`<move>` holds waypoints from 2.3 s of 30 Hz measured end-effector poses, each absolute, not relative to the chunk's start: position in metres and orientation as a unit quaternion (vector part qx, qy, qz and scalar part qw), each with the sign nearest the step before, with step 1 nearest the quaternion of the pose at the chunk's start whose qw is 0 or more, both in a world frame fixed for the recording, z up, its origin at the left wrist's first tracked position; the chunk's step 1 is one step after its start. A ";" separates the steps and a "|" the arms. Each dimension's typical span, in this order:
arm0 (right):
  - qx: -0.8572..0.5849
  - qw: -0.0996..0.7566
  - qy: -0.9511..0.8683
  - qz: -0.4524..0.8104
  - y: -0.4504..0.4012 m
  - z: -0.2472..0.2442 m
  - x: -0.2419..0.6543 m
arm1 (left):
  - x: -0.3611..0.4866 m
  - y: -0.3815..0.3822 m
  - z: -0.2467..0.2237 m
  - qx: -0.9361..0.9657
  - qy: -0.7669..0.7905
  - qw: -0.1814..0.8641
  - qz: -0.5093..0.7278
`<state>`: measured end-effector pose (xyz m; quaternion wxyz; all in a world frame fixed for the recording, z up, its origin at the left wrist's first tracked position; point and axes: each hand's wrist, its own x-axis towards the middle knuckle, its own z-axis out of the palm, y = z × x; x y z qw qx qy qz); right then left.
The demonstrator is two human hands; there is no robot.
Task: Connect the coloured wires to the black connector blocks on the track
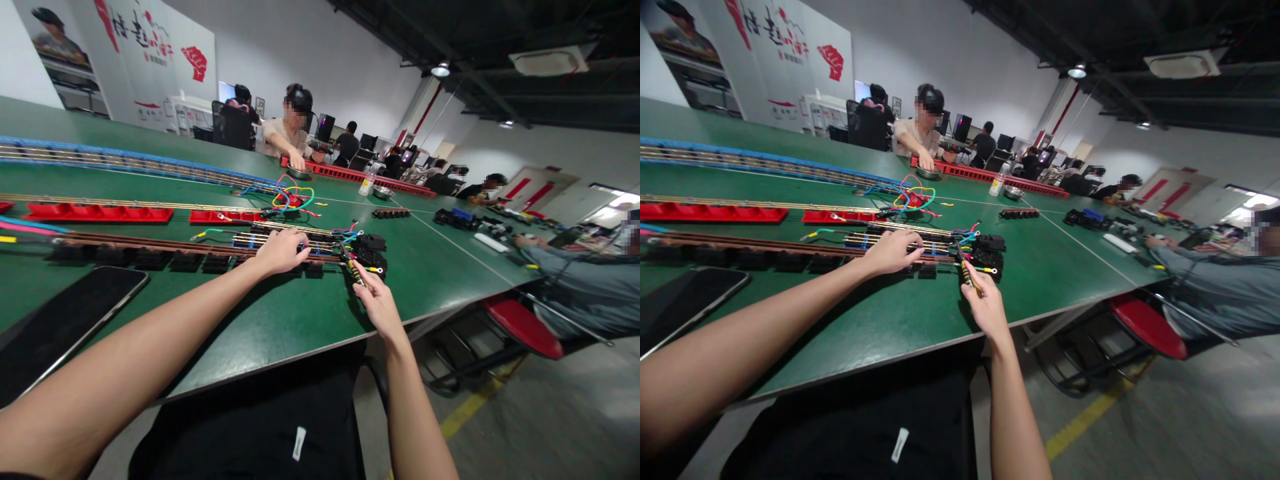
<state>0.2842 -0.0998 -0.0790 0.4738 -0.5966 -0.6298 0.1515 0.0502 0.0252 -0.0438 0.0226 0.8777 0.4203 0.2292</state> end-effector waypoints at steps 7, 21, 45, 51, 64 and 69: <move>-0.593 0.461 -0.648 0.129 -0.100 -0.081 0.282 | 0.051 0.023 -0.042 0.876 0.423 0.022 0.231; -0.608 0.460 -0.645 0.050 -0.100 -0.082 0.274 | 0.051 0.024 -0.043 0.878 0.420 0.021 0.231; -0.620 0.480 -0.620 0.024 -0.100 -0.084 0.274 | 0.051 0.026 -0.045 0.879 0.415 0.014 0.237; -0.625 0.476 -0.618 0.026 -0.100 -0.087 0.277 | 0.050 0.027 -0.046 0.878 0.416 0.015 0.235; -0.624 0.455 -0.634 -0.043 -0.101 -0.084 0.275 | 0.050 0.026 -0.045 0.879 0.414 0.014 0.237; -0.612 0.454 -0.645 -0.065 -0.100 -0.085 0.275 | 0.051 0.026 -0.045 0.879 0.415 0.013 0.235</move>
